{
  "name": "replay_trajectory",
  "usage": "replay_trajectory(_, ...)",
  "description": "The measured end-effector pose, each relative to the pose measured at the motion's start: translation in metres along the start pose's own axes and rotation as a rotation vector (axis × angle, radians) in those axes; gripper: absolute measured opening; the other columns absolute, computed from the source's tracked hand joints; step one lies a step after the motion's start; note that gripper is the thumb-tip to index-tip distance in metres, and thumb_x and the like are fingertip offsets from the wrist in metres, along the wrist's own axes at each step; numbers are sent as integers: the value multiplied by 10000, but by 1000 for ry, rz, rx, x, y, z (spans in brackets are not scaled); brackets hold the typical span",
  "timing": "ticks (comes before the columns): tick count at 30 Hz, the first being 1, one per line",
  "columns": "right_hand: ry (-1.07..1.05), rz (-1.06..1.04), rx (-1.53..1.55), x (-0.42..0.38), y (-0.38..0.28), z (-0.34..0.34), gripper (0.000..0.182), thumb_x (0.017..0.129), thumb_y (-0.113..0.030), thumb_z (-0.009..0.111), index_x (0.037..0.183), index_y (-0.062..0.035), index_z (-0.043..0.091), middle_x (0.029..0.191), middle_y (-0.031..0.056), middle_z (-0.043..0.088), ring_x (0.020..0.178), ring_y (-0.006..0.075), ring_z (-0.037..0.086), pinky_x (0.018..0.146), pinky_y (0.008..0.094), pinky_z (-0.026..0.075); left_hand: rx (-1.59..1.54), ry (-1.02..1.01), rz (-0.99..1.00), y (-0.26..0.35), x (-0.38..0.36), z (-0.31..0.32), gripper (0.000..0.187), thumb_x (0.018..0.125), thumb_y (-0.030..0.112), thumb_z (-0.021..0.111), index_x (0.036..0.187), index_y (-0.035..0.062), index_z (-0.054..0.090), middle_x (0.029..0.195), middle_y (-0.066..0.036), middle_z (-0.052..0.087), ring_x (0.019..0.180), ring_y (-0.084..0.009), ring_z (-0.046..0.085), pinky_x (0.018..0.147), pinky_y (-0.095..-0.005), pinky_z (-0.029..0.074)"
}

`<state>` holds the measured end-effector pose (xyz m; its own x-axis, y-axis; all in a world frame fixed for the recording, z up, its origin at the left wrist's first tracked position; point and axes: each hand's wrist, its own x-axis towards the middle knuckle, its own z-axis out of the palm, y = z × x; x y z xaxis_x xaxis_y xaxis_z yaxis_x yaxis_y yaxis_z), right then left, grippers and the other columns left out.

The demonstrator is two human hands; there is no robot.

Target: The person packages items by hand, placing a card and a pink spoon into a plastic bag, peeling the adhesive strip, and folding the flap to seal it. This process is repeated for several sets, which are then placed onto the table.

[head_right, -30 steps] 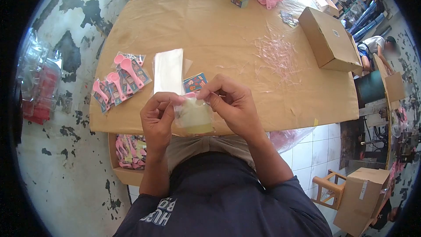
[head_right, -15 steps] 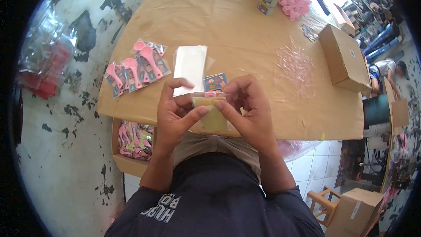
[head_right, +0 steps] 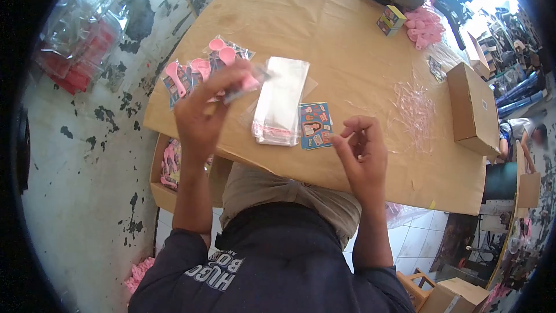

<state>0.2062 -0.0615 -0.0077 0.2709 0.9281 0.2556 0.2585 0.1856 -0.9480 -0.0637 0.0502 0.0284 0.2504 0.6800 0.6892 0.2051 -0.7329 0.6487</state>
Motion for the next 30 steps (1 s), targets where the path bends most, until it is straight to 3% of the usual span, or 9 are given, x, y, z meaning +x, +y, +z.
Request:
replay_trajectory(3,23,7,-20,-1,7,-18,245,948,-44,735,1144,-49,587,933,-40,544,694,-1,428,604,178,355,201,18,-67,-24,10,-31,407,920,-140,551,1253,38,701,1376,-176,671,1343,-258,597,1089,-360,470)
replay_trajectory(5,61,26,-8,-3,11,-27,194,964,-63,721,1120,-41,608,923,-43,541,710,4,437,621,177,354,208,101,-268,-45,7,-40,359,954,-81,547,1260,39,692,1458,-176,612,1442,-291,498,1159,-368,395)
replay_trajectory(9,84,27,-70,-8,34,-37,175,965,-81,724,1101,-36,623,896,-43,547,699,7,435,608,184,350,353,32,-180,-65,9,-32,350,970,42,612,1312,87,674,1514,-157,565,1486,-348,433,1212,-468,313)
replay_trajectory(11,101,21,-210,-8,37,-34,166,964,-98,727,1088,-34,637,863,-46,552,681,15,429,595,197,355,613,-104,-74,-69,18,-14,376,984,255,644,1350,173,671,1532,-168,535,1499,-395,389,1186,-676,250)
replay_trajectory(12,91,19,-206,-8,38,-32,166,964,-98,727,1088,-34,637,863,-46,552,681,15,429,595,197,355,621,-100,-80,-73,22,-7,376,984,255,644,1350,173,671,1532,-168,535,1499,-395,389,1186,-676,250)
replay_trajectory(15,103,10,-227,-9,40,-30,158,964,-110,727,1080,-39,646,842,-49,553,664,22,423,583,206,358,926,-322,28,-105,32,7,574,971,591,585,1450,275,581,1652,-134,368,1559,-359,267,1153,-797,110)
replay_trajectory(18,105,20,-240,-10,42,-34,134,970,-111,716,1061,-35,653,829,-48,551,663,25,426,580,209,359,1019,-491,-160,-130,45,8,574,944,615,597,1406,276,628,1601,-85,447,1514,-345,357,1158,-791,113)
replay_trajectory(24,101,-8,-275,-12,37,-33,88,956,-95,709,980,-21,667,819,-14,573,643,52,445,579,232,369,996,-469,-380,-139,53,-34,599,887,598,640,1377,255,647,1470,-38,569,1451,-271,442,1156,-792,131)
replay_trajectory(30,68,-45,-336,-11,33,-33,92,952,-96,708,949,-13,669,839,4,572,641,68,446,579,243,363,1004,-422,-417,-133,10,-124,530,905,550,665,1331,235,680,1393,4,621,1368,-260,526,1140,-805,115)
